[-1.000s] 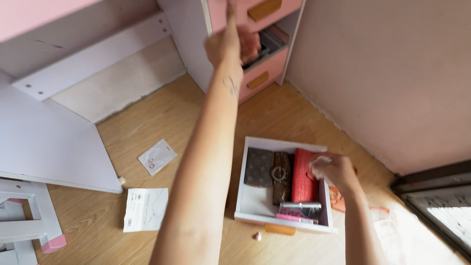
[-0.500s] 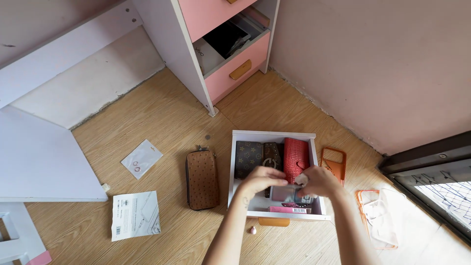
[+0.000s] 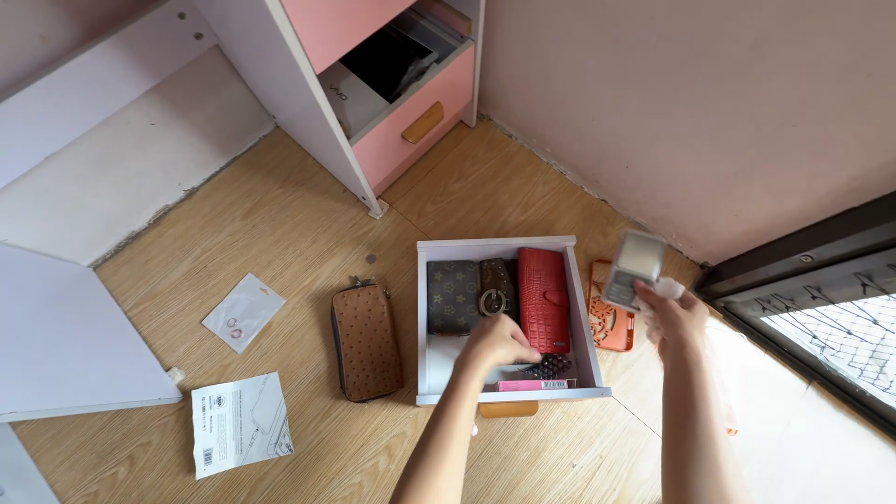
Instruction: The person removes items from a pink drawer, wipes the items and the drawer interior with a cloth, and places the items back into the drawer. The person handles phone cases, wallets, and a small pouch.
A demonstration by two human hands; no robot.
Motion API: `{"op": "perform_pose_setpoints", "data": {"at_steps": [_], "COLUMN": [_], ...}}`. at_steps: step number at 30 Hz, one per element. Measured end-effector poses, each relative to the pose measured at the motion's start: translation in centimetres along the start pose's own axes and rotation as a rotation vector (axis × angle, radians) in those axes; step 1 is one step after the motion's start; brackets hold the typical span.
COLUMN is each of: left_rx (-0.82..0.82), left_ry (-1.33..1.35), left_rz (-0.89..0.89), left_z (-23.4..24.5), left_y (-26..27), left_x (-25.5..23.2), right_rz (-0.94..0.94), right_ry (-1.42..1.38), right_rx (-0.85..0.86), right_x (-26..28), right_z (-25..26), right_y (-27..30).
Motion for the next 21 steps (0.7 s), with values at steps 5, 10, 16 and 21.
{"op": "perform_pose_setpoints", "data": {"at_steps": [5,10,16,21], "left_rx": [-0.007,0.075,0.133,0.227], "left_ry": [-0.266,-0.335,-0.381,-0.390], "left_rz": [-0.085,-0.147,-0.160,-0.177], "left_z": [-2.2,-4.2,-5.2,-3.4], "left_y": [-0.6,-0.2,0.4,2.0], "left_x": [-1.2,-2.3,-2.2,-3.0], "right_rz": [-0.074,-0.198,0.115,0.614], "right_ry": [0.106,-0.004,0.448,0.716], "right_rx": [-0.156,-0.120,-0.233,-0.342], "right_x": [-6.1,-11.3,-8.9,-2.3], "right_z": [3.0,3.2,3.5,1.0], "right_y": [-3.1,-3.5,-3.5,-0.6]}}
Point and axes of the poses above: each hand's wrist, its own y-axis away from the middle knuckle, its own z-axis out of the back of the hand, x = y × z, the point moved 8 cm from there along -y, towards the middle knuckle, and after that the axes turned 11 degrees about -y, right-handed, at the moved point
